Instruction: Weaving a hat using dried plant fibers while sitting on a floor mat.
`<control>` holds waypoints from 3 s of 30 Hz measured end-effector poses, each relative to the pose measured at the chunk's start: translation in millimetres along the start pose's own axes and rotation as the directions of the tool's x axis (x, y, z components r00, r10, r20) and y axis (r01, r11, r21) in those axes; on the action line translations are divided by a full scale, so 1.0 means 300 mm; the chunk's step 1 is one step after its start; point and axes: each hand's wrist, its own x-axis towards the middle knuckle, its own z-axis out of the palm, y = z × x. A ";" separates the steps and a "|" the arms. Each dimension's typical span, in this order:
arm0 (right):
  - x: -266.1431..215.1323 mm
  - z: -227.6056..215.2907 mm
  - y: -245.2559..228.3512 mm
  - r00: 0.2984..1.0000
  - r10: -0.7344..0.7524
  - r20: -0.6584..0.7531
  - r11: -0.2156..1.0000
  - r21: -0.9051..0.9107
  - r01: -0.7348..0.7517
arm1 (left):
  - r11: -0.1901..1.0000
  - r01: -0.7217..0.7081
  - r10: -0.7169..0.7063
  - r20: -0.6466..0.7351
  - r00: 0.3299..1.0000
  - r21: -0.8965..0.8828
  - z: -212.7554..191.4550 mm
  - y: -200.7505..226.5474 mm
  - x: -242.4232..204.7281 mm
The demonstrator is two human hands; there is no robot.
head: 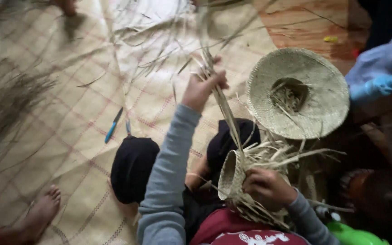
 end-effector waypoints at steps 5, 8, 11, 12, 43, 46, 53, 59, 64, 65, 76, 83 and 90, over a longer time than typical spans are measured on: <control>0.019 -0.010 0.027 0.996 0.052 -0.066 0.996 0.070 -0.047 | 0.375 0.087 -0.134 -0.039 0.990 0.923 -0.136 0.154 -0.023; 0.008 -0.006 0.124 0.984 0.139 -0.108 0.987 0.092 -0.129 | 0.314 0.011 -0.134 0.033 0.990 0.949 -0.260 0.037 -0.144; 0.031 -0.037 0.045 0.965 0.200 -0.168 0.977 0.109 -0.184 | 0.368 0.041 -0.021 -0.035 0.999 0.929 -0.301 0.001 -0.365; 0.037 -0.051 0.042 0.964 0.193 -0.181 0.979 0.104 -0.177 | 0.364 0.026 -0.014 -0.022 1.000 0.931 -0.308 -0.024 -0.432; 0.283 0.224 -0.216 0.981 0.122 -0.148 0.967 -0.205 -0.152 | 0.915 0.299 -0.191 -0.360 0.913 0.272 -0.072 -0.224 -1.017; 0.281 0.236 -0.177 0.983 0.130 -0.126 0.973 -0.177 -0.151 | 0.921 0.351 -0.239 -0.467 0.851 0.168 -0.058 -0.243 -1.013; 0.290 0.234 -0.131 0.973 0.145 -0.178 0.940 -0.282 -0.191 | 0.978 0.202 -0.200 -0.505 0.839 -0.053 -0.058 -0.354 -0.974; 0.261 0.196 -0.109 0.977 0.127 -0.174 0.962 -0.219 -0.164 | 0.977 0.211 -0.190 -0.484 0.854 -0.011 -0.030 -0.362 -0.989; 0.234 0.166 -0.136 0.970 0.109 -0.218 0.960 -0.230 -0.160 | 0.986 0.162 -0.128 -0.430 0.894 0.044 0.002 -0.355 -0.957; 0.226 0.158 -0.142 0.966 0.110 -0.236 0.956 -0.239 -0.167 | 0.985 0.167 -0.133 -0.409 0.903 0.049 0.013 -0.349 -0.942; 0.246 0.223 -0.100 0.965 0.181 -0.187 0.886 -0.395 -0.243 | 0.953 -0.001 0.117 -0.365 0.924 0.304 -0.104 -0.201 -0.788; 0.262 0.234 -0.084 0.944 0.268 -0.194 0.879 -0.351 -0.322 | 0.956 -0.206 0.050 -0.577 0.815 -0.209 -0.272 0.125 -0.583; 0.269 0.248 -0.096 0.938 0.267 -0.220 0.903 -0.282 -0.323 | 0.868 -0.289 0.038 -0.528 0.848 -0.403 -0.438 0.318 -0.513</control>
